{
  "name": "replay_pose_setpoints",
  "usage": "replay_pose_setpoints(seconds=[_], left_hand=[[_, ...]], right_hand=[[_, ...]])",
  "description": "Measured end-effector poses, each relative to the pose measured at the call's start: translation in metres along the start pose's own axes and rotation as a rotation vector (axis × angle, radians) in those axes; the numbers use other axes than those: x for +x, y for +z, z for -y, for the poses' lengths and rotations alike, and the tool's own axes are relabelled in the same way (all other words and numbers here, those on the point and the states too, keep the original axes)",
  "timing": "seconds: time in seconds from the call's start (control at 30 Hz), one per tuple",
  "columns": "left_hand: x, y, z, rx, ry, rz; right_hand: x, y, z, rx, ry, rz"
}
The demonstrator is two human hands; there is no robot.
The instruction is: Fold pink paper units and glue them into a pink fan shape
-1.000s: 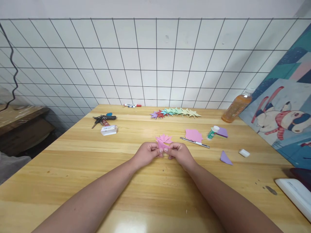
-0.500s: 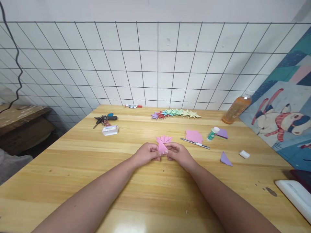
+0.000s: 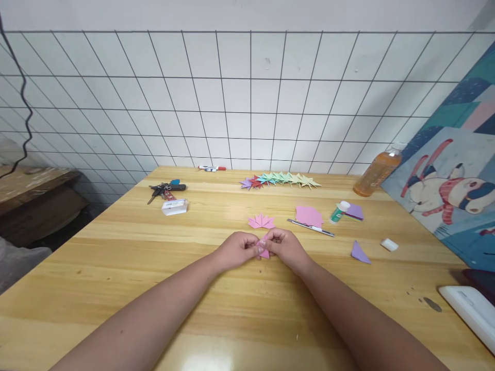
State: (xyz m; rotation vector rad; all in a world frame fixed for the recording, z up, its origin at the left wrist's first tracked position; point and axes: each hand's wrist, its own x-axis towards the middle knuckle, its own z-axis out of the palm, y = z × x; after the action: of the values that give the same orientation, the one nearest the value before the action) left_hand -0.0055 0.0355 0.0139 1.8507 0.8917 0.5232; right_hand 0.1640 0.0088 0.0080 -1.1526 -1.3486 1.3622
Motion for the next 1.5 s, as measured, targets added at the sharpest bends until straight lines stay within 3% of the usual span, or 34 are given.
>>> replay_pose_setpoints(seconds=[0.27,0.7,0.9,1.1,1.27,1.5], left_hand=[[0.0,-0.001,0.005,0.073,-0.012,0.031],[0.0,-0.002,0.007,0.07,-0.027,0.094],[0.003,-0.001,0.008,-0.023,-0.025,-0.041],[0.006,-0.002,0.006,-0.153,-0.067,-0.172],[0.005,-0.004,0.005,-0.199,-0.033,-0.154],[0.003,-0.008,-0.001,-0.254,-0.109,-0.115]], right_hand=[[0.0,-0.001,0.008,0.029,0.034,-0.098],[0.001,-0.001,0.001,-0.021,0.017,-0.103],[0.001,0.001,0.003,-0.024,0.006,-0.029],[0.002,0.001,-0.003,-0.183,0.011,-0.027],[0.002,0.002,-0.005,-0.218,0.002,-0.029],[0.003,-0.003,0.001,-0.089,0.044,-0.055]])
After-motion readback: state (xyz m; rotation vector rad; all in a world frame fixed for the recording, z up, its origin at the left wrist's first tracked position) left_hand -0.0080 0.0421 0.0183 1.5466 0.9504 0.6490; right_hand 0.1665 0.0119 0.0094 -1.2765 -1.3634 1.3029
